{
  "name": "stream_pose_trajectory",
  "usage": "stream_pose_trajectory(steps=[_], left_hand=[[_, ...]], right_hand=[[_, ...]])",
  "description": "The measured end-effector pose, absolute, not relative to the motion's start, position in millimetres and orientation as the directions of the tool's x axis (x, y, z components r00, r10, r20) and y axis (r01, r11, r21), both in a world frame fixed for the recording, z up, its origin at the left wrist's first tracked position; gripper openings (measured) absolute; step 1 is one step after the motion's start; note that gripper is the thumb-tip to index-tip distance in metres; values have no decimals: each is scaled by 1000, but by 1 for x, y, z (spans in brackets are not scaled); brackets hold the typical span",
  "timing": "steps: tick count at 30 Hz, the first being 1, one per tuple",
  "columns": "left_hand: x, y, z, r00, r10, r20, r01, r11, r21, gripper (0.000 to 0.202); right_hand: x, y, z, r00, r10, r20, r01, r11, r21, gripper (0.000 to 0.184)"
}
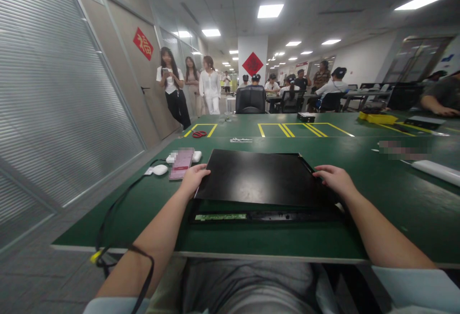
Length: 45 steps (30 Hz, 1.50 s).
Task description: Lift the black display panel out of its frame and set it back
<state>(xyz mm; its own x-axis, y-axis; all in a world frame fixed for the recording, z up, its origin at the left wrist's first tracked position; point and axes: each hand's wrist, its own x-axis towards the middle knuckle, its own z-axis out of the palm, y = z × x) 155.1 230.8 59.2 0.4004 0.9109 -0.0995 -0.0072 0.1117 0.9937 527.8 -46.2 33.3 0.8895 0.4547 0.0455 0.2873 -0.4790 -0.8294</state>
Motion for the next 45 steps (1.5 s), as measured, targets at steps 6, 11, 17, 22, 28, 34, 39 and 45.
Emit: stream_pose_trajectory(steps=[6,11,17,22,28,34,39,45], left_hand=[[154,237,52,413,907,-87,-21,105,994,32],[154,236,55,391,917,-82,9,85,996,24],[155,232,60,344,933,-103,28,100,995,19],[154,234,57,313,947,-68,4,71,997,23],[152,243,46,319,944,-81,-6,87,996,31],[150,246,40,406,913,-44,136,-12,991,25],[152,246,39,330,942,52,235,-136,962,20],[152,249,39,363,930,56,238,-150,960,18]], right_hand=[[523,-47,39,878,476,56,339,-533,-775,32],[525,-46,37,871,487,61,344,-517,-784,30],[529,-45,33,863,500,76,361,-504,-784,28],[527,-46,35,864,500,58,348,-510,-787,27],[526,-45,36,866,498,45,335,-510,-792,27],[526,-46,35,864,500,49,333,-497,-801,27],[528,-45,33,866,498,47,316,-472,-823,27],[529,-45,33,866,499,39,312,-478,-821,26]])
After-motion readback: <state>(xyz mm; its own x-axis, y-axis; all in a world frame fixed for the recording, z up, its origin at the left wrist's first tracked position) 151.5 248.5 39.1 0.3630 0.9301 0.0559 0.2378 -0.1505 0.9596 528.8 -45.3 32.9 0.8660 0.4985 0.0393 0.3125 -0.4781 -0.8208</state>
